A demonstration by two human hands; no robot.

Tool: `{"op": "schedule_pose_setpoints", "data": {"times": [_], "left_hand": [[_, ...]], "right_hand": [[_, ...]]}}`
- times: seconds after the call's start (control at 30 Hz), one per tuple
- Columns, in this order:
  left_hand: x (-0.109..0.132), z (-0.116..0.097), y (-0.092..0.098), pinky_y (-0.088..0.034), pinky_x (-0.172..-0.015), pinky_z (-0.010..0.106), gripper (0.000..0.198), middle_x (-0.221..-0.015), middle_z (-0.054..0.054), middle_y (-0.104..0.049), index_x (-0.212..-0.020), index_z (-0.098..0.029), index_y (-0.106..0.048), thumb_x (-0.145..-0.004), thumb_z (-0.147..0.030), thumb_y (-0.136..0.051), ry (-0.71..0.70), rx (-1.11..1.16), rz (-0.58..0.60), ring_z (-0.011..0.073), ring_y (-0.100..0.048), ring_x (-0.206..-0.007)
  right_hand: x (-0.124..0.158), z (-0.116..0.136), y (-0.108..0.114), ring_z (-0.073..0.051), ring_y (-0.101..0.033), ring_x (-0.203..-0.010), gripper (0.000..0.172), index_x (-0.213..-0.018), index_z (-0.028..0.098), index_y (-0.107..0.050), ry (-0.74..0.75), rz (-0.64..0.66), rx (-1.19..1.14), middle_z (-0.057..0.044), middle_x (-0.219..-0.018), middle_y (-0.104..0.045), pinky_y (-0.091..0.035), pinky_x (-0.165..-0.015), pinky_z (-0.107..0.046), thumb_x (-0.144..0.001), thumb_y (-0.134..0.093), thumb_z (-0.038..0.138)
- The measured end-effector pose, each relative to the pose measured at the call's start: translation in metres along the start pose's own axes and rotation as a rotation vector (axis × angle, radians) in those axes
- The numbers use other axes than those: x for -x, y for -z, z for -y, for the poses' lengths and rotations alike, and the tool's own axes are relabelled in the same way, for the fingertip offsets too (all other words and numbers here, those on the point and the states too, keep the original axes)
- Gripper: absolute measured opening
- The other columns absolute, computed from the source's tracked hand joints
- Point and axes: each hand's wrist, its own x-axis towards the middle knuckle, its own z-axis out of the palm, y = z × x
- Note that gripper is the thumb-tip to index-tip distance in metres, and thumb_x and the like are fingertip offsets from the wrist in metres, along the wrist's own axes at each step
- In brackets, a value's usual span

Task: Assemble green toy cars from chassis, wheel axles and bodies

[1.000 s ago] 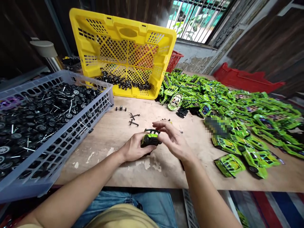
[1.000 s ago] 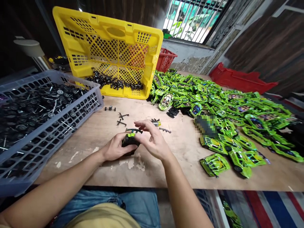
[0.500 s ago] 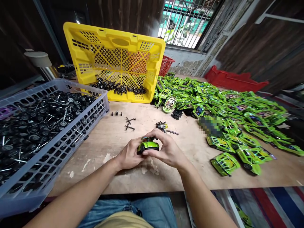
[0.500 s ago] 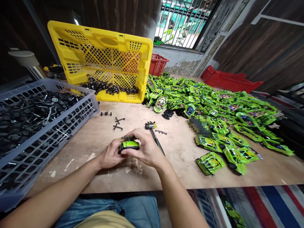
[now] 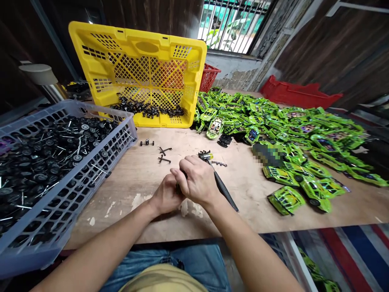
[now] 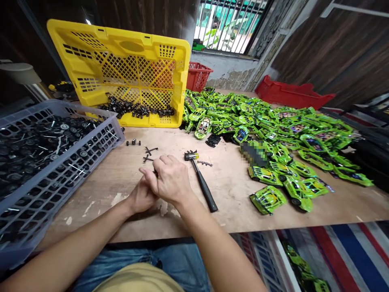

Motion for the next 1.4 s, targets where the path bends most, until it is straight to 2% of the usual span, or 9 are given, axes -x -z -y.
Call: {"op": "schedule_pose_setpoints", "data": {"times": [0.13,0.3,0.4,0.5,0.73,0.87,1.0,1.23,1.4], "left_hand": [[0.003,0.002,-0.001,-0.042,-0.052,0.022,0.001,-0.067,0.0,-0.059,-0.076,-0.014,-0.057,-0.075,-0.014,-0.057,-0.047,0.037,-0.041,0.0111,-0.054,-0.058],[0.0,0.0,0.002,-0.049,-0.065,0.024,0.004,-0.078,0.003,-0.066,-0.08,-0.014,-0.062,-0.076,-0.015,-0.063,-0.004,0.085,-0.061,0.0136,-0.061,-0.069],[-0.003,-0.005,0.008,-0.053,-0.073,0.026,0.017,-0.089,0.005,-0.07,-0.095,-0.013,-0.067,-0.082,-0.025,-0.066,0.093,0.15,-0.048,0.0164,-0.065,-0.08],[-0.004,-0.009,0.015,-0.054,-0.084,0.03,0.028,-0.102,0.008,-0.072,-0.107,-0.014,-0.069,-0.085,-0.031,-0.066,0.114,0.219,0.003,0.0204,-0.067,-0.095],[-0.004,-0.004,0.018,-0.054,-0.08,0.029,0.026,-0.099,0.008,-0.071,-0.099,-0.013,-0.069,-0.08,-0.03,-0.069,0.078,0.162,0.125,0.0202,-0.066,-0.089],[-0.004,-0.003,0.013,-0.053,-0.063,0.026,0.013,-0.082,0.004,-0.067,-0.085,-0.014,-0.063,-0.076,-0.023,-0.065,0.129,0.07,0.144,0.0173,-0.062,-0.074],[-0.004,-0.007,0.009,-0.056,-0.071,0.03,0.007,-0.079,0.005,-0.066,-0.078,-0.016,-0.062,-0.077,-0.016,-0.055,0.066,0.006,0.127,0.0188,-0.062,-0.079],[-0.005,-0.003,0.007,-0.051,-0.058,0.026,0.002,-0.071,0.003,-0.065,-0.071,-0.016,-0.059,-0.072,-0.018,-0.058,0.081,0.051,0.125,0.0147,-0.059,-0.065],[-0.003,-0.001,0.013,-0.049,-0.063,0.023,0.018,-0.08,0.002,-0.065,-0.086,-0.012,-0.063,-0.071,-0.02,-0.068,0.11,0.14,0.198,0.015,-0.06,-0.072]], "right_hand": [[-0.005,0.0,-0.009,-0.016,-0.043,-0.059,0.044,-0.062,0.02,-0.05,0.07,-0.028,-0.039,-0.003,-0.061,-0.05,-0.034,-0.062,-0.029,-0.1,-0.031,0.03],[-0.005,-0.007,-0.006,-0.016,-0.048,-0.063,0.046,-0.064,0.02,-0.053,-0.019,-0.007,-0.266,-0.002,-0.064,-0.05,-0.037,-0.063,-0.029,-0.101,-0.031,0.037],[0.0,-0.021,0.004,-0.018,-0.057,-0.081,0.04,-0.091,0.019,-0.063,-0.046,0.033,-0.536,-0.006,-0.085,-0.061,-0.044,-0.073,-0.031,-0.1,-0.035,0.046],[0.008,-0.037,0.016,-0.02,-0.059,-0.092,0.034,-0.109,0.02,-0.062,-0.06,0.113,-0.632,-0.007,-0.101,-0.063,-0.047,-0.08,-0.033,-0.087,-0.064,0.046],[0.008,-0.03,0.032,-0.02,-0.057,-0.087,0.039,-0.099,0.018,-0.062,0.031,0.224,-0.44,-0.008,-0.095,-0.061,-0.045,-0.075,-0.032,-0.081,-0.07,0.052],[0.0,-0.009,0.019,-0.021,-0.052,-0.077,0.05,-0.078,0.019,-0.061,0.085,0.144,-0.07,-0.008,-0.08,-0.059,-0.038,-0.065,-0.032,-0.081,-0.058,0.069],[-0.001,-0.003,0.005,-0.019,-0.05,-0.07,0.049,-0.075,0.019,-0.061,0.163,0.07,0.076,-0.007,-0.071,-0.056,-0.032,-0.06,-0.031,-0.093,-0.044,0.062],[0.003,-0.009,0.005,-0.015,-0.045,-0.06,0.045,-0.069,0.019,-0.058,0.093,0.057,0.056,-0.004,-0.066,-0.052,-0.025,-0.054,-0.03,-0.096,-0.044,0.053],[0.008,-0.017,0.017,-0.016,-0.052,-0.071,0.04,-0.081,0.019,-0.059,0.099,0.198,-0.265,-0.003,-0.079,-0.056,-0.037,-0.062,-0.027,-0.086,-0.059,0.059]]}}
